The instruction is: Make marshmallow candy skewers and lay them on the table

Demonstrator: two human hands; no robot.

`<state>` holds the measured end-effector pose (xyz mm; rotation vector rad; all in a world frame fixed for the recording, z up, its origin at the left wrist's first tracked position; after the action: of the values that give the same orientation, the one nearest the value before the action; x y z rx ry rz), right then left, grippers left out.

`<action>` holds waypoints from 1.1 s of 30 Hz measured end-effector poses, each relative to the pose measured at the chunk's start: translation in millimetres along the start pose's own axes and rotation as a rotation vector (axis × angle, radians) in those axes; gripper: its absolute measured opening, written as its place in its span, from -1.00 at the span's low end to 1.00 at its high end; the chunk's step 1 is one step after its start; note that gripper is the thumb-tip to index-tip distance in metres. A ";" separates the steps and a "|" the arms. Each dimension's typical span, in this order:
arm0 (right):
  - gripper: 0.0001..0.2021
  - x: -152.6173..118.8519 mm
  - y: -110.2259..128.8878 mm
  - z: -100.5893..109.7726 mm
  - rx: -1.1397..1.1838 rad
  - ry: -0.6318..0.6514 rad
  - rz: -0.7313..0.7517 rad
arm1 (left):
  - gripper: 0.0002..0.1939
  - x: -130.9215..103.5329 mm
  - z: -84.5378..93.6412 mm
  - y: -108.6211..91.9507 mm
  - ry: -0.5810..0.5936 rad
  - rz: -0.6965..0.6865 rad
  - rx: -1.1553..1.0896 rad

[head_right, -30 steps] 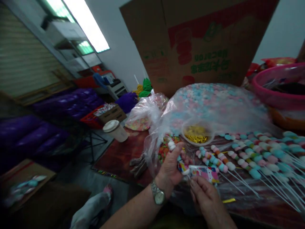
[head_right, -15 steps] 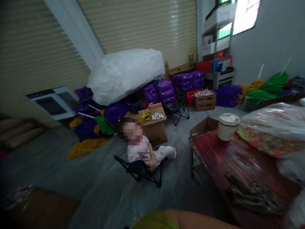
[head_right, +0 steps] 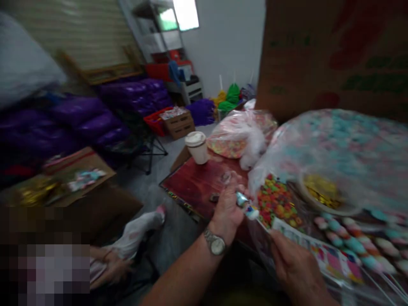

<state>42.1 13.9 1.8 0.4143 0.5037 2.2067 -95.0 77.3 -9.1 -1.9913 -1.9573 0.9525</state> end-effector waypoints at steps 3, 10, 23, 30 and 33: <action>-0.65 -9.2 -11.8 4.7 0.110 -0.024 -0.143 | -0.52 9.6 -5.1 13.6 0.065 0.044 -0.075; -0.63 -19.8 -23.9 -8.5 0.736 0.110 -0.343 | -0.66 1.5 -28.6 40.6 0.176 0.118 0.073; -0.69 -126.2 -129.4 82.4 -0.368 -0.096 -0.603 | -0.80 -2.8 -39.4 128.3 0.095 0.320 0.393; -0.84 -124.4 -160.3 69.5 -0.622 0.189 -0.790 | -0.77 -14.8 -41.0 132.5 0.080 0.381 0.453; -0.77 -119.0 -155.1 66.4 -0.638 0.148 -0.778 | -0.69 -18.9 -42.2 126.2 0.154 0.377 0.600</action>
<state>245.6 26.4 -30.6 -0.2604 -0.0062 1.5163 34.3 58.0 -40.4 -2.0036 -1.0523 1.2390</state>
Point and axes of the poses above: each hand's wrist, its own x-axis towards the middle knuckle, its own z-axis out of the back of the hand, y = z × x, the point moved 8 cm from there along x, towards the middle knuckle, and after that the axes turned 14 degrees about y, right-handed, at the moved point
